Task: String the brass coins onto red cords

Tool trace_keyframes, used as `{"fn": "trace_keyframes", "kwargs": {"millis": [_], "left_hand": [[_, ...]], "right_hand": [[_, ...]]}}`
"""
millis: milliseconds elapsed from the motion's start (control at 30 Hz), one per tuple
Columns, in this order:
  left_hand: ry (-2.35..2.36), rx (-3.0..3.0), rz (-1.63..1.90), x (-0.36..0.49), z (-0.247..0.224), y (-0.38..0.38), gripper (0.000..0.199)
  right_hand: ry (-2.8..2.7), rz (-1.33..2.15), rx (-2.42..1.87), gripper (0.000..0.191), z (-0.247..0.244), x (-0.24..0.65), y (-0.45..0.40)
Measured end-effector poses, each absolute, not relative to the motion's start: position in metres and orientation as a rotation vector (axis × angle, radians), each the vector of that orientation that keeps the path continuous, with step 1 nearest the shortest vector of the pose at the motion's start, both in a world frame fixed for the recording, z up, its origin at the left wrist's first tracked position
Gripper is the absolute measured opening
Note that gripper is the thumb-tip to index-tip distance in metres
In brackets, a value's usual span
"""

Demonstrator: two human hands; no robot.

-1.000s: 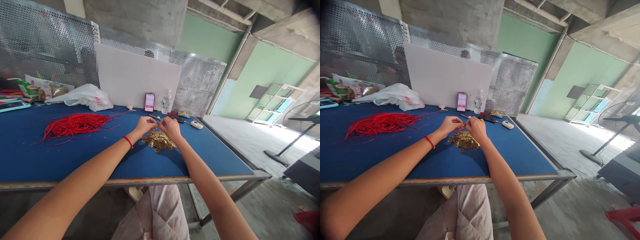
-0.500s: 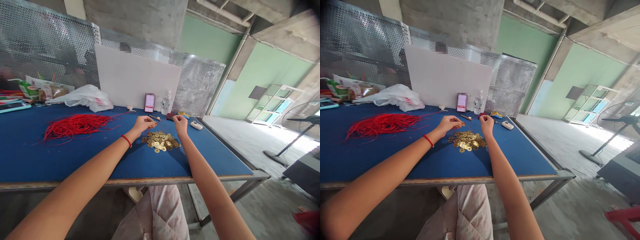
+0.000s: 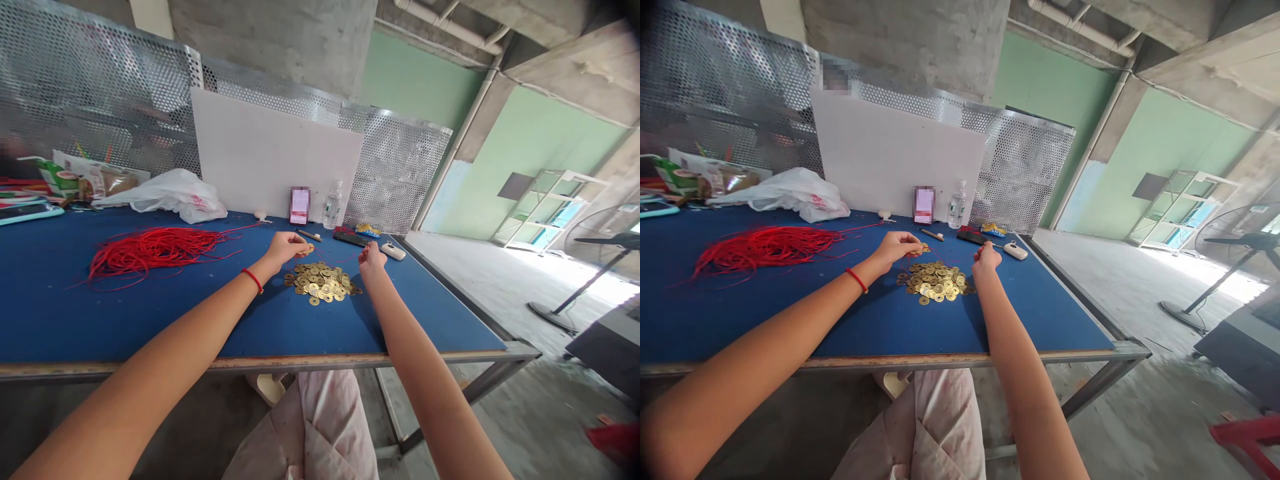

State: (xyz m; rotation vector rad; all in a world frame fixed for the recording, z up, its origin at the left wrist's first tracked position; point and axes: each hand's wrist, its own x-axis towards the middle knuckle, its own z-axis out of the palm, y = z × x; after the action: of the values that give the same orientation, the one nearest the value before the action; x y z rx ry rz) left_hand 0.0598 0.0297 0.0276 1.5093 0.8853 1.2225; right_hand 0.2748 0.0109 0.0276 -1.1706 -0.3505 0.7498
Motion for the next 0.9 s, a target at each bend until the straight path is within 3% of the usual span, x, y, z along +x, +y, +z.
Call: {"fn": "trace_keyframes", "kwargs": {"millis": [67, 200, 433, 900], "left_hand": [[0.894, 1.504, 1.218, 0.060, 0.027, 0.029, 0.018], [0.897, 1.492, 1.172, 0.063, 0.027, 0.028, 0.018], [0.871, 1.514, 1.135, 0.063, 0.026, 0.029, 0.019], [0.845, 1.446, 1.019, 0.060, 0.031, 0.024, 0.021]], "right_hand": [[-0.361, 0.760, -1.175, 0.026, 0.030, 0.271, 0.008], [-0.703, 0.750, -1.156, 0.004, 0.030, 0.251, 0.001], [-1.566, 0.772, -1.083, 0.021, 0.017, 0.220, -0.007], [-1.703, 0.640, -1.123, 0.033, 0.013, 0.232, 0.003]]}}
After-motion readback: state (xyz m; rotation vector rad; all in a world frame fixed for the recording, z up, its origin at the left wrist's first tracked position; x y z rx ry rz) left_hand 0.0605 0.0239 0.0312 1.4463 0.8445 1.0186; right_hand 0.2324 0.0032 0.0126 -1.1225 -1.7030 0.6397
